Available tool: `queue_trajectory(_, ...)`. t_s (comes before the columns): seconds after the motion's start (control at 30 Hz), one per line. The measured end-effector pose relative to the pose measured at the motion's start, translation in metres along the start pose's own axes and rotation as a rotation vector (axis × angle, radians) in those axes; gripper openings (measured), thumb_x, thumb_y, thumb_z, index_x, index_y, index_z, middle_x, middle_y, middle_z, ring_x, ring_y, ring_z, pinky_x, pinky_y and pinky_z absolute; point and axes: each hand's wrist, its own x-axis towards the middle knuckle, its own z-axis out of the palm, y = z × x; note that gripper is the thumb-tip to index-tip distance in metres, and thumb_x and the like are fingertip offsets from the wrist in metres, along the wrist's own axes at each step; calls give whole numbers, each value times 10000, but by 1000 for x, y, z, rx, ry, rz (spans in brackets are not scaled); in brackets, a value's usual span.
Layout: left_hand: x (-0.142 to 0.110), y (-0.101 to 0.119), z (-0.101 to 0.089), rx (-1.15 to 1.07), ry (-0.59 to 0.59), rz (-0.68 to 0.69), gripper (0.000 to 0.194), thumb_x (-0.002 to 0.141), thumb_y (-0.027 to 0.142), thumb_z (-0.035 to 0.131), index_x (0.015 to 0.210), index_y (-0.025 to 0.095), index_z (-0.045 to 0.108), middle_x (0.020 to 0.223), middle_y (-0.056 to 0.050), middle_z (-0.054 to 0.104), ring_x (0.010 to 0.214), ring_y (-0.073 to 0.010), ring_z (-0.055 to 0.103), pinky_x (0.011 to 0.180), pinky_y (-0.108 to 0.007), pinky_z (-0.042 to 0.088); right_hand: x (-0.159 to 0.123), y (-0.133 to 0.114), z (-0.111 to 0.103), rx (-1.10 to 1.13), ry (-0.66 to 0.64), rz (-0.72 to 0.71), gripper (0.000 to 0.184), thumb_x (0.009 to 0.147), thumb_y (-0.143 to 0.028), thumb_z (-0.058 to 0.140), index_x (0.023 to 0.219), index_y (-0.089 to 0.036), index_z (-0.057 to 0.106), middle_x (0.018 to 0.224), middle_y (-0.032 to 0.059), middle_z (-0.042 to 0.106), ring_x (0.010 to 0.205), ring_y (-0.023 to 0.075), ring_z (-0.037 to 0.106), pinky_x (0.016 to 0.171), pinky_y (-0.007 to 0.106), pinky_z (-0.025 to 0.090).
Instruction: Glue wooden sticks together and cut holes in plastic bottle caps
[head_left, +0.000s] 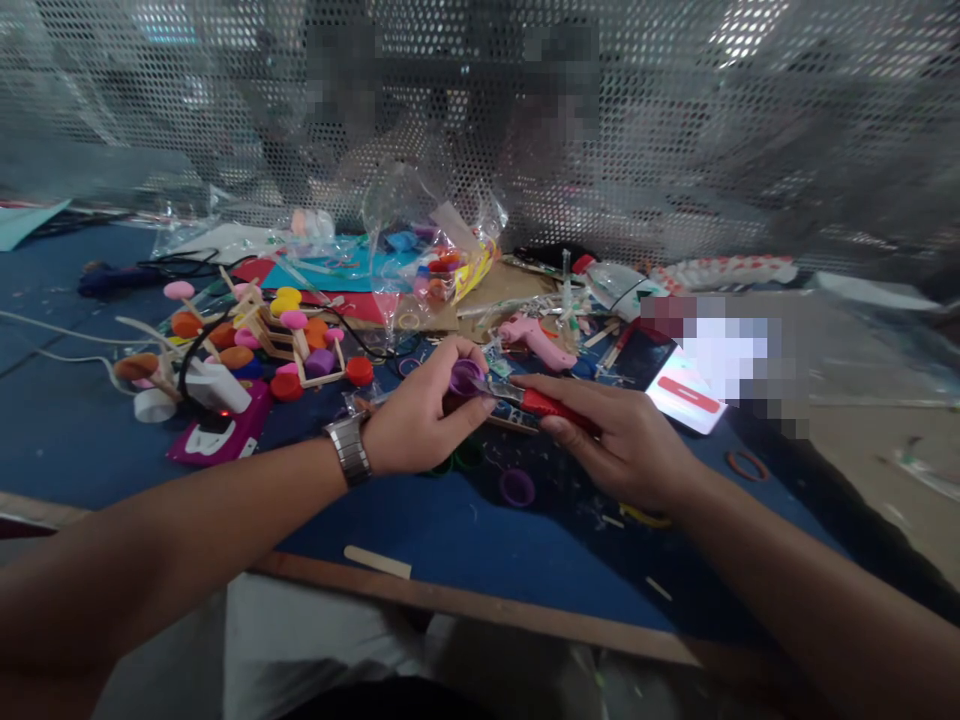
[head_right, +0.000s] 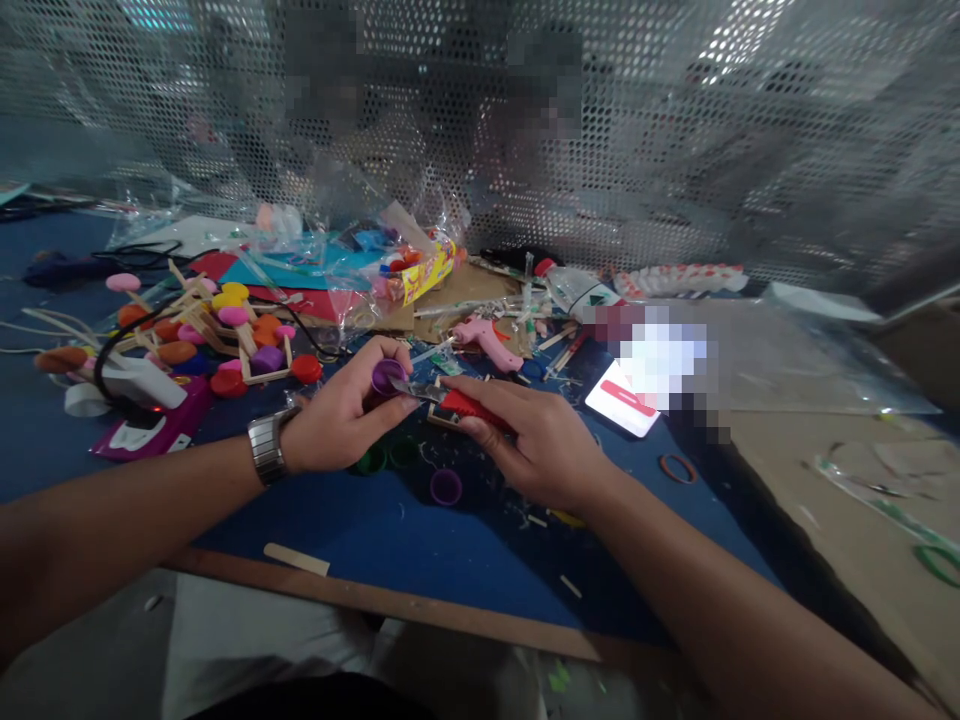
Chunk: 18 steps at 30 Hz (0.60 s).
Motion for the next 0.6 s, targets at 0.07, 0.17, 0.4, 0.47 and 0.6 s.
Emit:
queue_trajectory(0.07,0,-1,1,-3,35,-6,218,942,321,571,1085,195,465,890,-28,552,714,-144,504,648,-308,444,0,1,1,6,9,29,367,1034,-318,441,1331,-205,625,1092,98,797,867,240,778,734,333,604)
queue_trajectory(0.17,1,-2,3,-60,66,-54,285,970,421,566,1105,185,483,893,-47,573,784,-170,542,661,-312,448,0,2,1,21,29,67,360,1033,-297,439,1309,-188,642,1071,96,802,844,235,778,714,318,599)
queue_trajectory(0.4,3,-4,1,-127,119,-87,399,973,535,564,1166,189,616,823,1,563,680,-124,487,622,-264,405,-3,6,0,64,87,116,367,1013,-304,482,1282,-150,678,1006,89,812,743,219,761,647,293,569)
queue_trajectory(0.47,2,-5,2,-146,119,-104,423,996,545,515,1211,191,605,810,2,540,680,-127,482,625,-265,410,-4,6,0,68,92,116,362,1005,-308,498,1273,-158,690,1024,91,813,746,224,762,639,296,564)
queue_trajectory(0.6,1,-7,5,-233,131,-106,427,1008,543,491,1247,191,522,815,-6,528,660,-133,489,605,-275,423,-3,6,0,66,91,99,361,1001,-302,513,1267,-143,697,1012,102,816,720,217,758,616,295,556)
